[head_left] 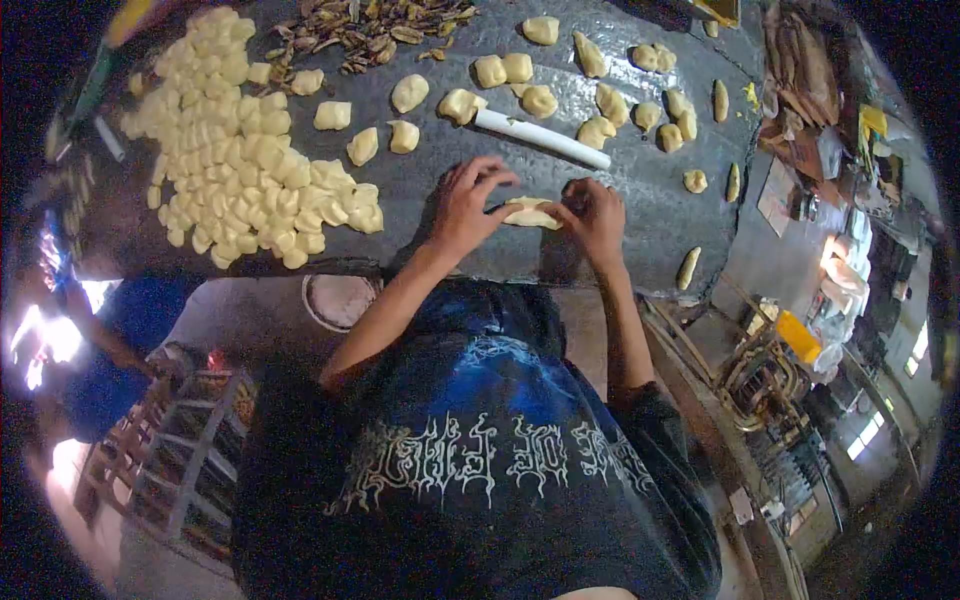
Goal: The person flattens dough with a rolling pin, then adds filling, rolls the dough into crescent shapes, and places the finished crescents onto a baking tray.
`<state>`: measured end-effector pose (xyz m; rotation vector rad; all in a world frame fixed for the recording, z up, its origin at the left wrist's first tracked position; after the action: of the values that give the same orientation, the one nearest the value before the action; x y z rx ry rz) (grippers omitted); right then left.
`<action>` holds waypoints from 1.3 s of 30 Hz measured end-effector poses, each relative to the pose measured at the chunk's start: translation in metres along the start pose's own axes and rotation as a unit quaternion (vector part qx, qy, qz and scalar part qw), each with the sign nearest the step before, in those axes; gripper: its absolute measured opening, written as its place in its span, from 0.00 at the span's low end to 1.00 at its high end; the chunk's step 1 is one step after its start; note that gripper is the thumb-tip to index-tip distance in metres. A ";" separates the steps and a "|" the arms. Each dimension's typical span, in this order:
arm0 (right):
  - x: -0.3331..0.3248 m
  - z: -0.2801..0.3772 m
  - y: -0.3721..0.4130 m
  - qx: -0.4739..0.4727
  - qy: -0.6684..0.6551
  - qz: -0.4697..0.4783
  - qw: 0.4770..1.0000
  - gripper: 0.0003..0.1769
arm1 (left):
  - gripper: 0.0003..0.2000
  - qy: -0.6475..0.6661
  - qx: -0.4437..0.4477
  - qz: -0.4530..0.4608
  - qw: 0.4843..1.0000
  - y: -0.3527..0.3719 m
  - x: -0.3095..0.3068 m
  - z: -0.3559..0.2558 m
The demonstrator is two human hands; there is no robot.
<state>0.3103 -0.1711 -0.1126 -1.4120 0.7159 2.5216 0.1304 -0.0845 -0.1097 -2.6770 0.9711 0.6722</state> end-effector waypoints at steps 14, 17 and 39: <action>-0.023 0.052 0.024 -0.279 0.209 -0.111 0.931 0.22 | 0.20 -0.014 0.035 -0.233 0.972 0.033 -0.065 -0.023; -0.010 0.043 0.056 -0.304 0.187 -0.110 0.928 0.23 | 0.22 -0.102 0.065 -0.190 0.974 0.044 -0.039 -0.048; -0.001 0.039 -0.077 -0.298 0.203 -0.157 0.919 0.38 | 0.37 -0.436 0.001 -0.183 0.881 -0.064 -0.026 0.007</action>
<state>0.3092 -0.0853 -0.1201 -2.0752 -0.2757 2.2921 0.1521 -0.0192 -0.1001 -2.0431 0.2084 1.5484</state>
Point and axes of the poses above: each hand's wrist, its own y-axis away from the middle knuckle, its own x-axis out of the palm, z = x × y, the point moved 10 cm from there along -y, towards the middle knuckle, and after that the axes turned 7 degrees about y, right-handed, at the moved point
